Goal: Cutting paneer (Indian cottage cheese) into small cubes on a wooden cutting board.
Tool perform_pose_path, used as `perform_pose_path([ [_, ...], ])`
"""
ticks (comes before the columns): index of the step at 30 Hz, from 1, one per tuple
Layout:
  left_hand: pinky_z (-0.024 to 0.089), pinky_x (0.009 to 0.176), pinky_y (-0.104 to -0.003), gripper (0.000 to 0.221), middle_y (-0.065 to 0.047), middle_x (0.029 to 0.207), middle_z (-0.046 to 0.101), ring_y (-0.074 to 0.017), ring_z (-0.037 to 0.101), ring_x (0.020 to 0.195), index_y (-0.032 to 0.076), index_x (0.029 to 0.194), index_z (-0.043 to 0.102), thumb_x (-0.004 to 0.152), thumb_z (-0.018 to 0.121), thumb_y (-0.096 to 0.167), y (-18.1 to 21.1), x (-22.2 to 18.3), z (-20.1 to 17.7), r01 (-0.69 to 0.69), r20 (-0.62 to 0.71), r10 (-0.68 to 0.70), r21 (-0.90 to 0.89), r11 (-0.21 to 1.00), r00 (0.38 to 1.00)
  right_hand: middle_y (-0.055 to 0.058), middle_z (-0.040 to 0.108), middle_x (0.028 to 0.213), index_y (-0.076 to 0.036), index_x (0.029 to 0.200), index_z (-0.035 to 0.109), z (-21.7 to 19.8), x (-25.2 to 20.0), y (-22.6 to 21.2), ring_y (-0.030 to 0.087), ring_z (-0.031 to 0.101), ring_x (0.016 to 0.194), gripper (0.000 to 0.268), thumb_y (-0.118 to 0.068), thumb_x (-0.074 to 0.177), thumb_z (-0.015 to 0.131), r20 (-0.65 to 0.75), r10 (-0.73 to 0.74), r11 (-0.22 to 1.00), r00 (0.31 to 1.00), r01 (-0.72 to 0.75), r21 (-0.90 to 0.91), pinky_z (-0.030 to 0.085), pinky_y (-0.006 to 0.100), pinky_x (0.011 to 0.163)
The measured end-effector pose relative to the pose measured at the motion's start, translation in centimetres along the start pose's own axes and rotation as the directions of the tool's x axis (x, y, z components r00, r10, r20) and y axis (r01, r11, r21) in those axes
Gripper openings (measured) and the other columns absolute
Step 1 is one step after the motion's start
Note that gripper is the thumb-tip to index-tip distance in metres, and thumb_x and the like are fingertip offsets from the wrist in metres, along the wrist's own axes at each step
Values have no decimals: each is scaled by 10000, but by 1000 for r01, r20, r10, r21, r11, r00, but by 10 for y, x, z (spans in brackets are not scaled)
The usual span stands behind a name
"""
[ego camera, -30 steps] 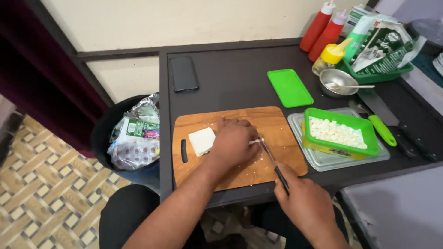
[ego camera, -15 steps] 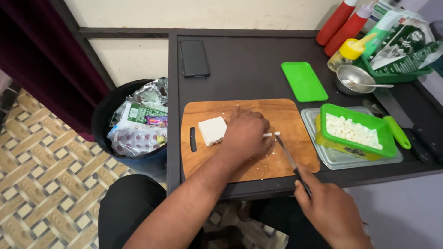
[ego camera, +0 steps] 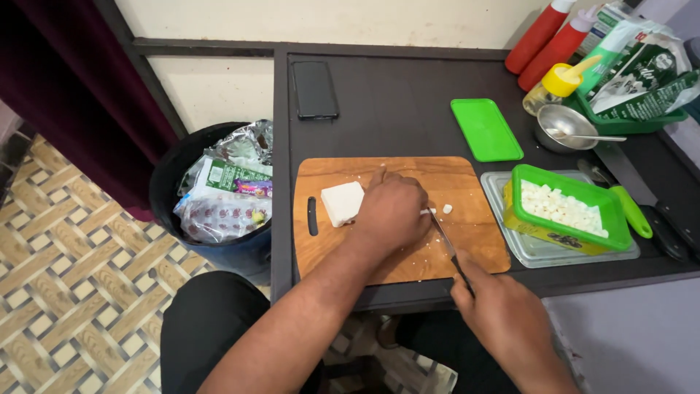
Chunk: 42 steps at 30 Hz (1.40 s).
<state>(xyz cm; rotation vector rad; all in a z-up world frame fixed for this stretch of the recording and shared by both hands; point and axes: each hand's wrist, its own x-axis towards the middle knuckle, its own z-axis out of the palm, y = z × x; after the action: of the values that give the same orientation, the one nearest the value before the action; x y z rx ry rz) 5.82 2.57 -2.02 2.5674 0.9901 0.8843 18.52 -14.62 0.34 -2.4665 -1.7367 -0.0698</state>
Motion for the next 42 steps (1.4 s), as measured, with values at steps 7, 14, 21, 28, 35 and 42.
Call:
perform_pose_path([
  [7, 345, 1166, -548, 155, -83, 861, 713, -302, 661, 973, 95, 774, 778, 736, 730, 238, 1, 1, -3, -9, -19, 9, -16, 1000, 1000, 188, 717, 698, -273, 1374, 652, -14, -15, 5, 398, 715, 714, 503, -388, 884, 643, 74, -34, 999, 997, 36, -35, 571, 533, 687],
  [14, 315, 1181, -550, 238, -98, 885, 712, -301, 659, 992, 107, 783, 785, 713, 778, 334, -2, -1, -17, 33, 73, -33, 2, 999, 997, 211, 700, 685, -245, 1321, 649, -11, -15, 6, 431, 701, 706, 458, -379, 884, 633, -46, -40, 998, 998, 42, 50, 563, 553, 683],
  [21, 304, 1178, -576, 214, -93, 901, 721, -300, 667, 999, 129, 810, 800, 731, 769, 325, -4, -2, -17, 37, 69, -36, -17, 999, 997, 172, 751, 797, -298, 1402, 582, -6, -2, -9, 410, 724, 806, 510, -415, 906, 584, 146, 70, 998, 987, -70, -3, 575, 547, 769],
  [28, 316, 1199, -561, 190, -97, 891, 723, -324, 659, 1001, 138, 809, 804, 783, 746, 317, -4, -4, -8, 58, 22, -58, 2, 998, 998, 167, 751, 824, -283, 1389, 591, -8, 0, -9, 413, 722, 822, 507, -403, 896, 595, 170, 43, 999, 985, -41, -16, 572, 555, 770],
  [35, 293, 1193, -547, 249, -109, 895, 722, -327, 649, 1015, 111, 774, 788, 677, 788, 339, -1, -4, -21, 58, 48, -58, -10, 998, 997, 193, 730, 722, -349, 1411, 565, -10, -22, 4, 413, 724, 728, 517, -427, 900, 584, 174, 47, 997, 984, -36, -65, 588, 544, 707],
  [42, 279, 1209, -542, 257, -124, 877, 725, -315, 657, 1013, 90, 776, 778, 702, 778, 336, -5, -2, -25, 104, 145, -99, -26, 994, 984, 193, 714, 678, -322, 1457, 537, -9, -12, -13, 435, 705, 700, 553, -401, 911, 570, 109, 22, 1000, 994, -21, -13, 561, 583, 676],
])
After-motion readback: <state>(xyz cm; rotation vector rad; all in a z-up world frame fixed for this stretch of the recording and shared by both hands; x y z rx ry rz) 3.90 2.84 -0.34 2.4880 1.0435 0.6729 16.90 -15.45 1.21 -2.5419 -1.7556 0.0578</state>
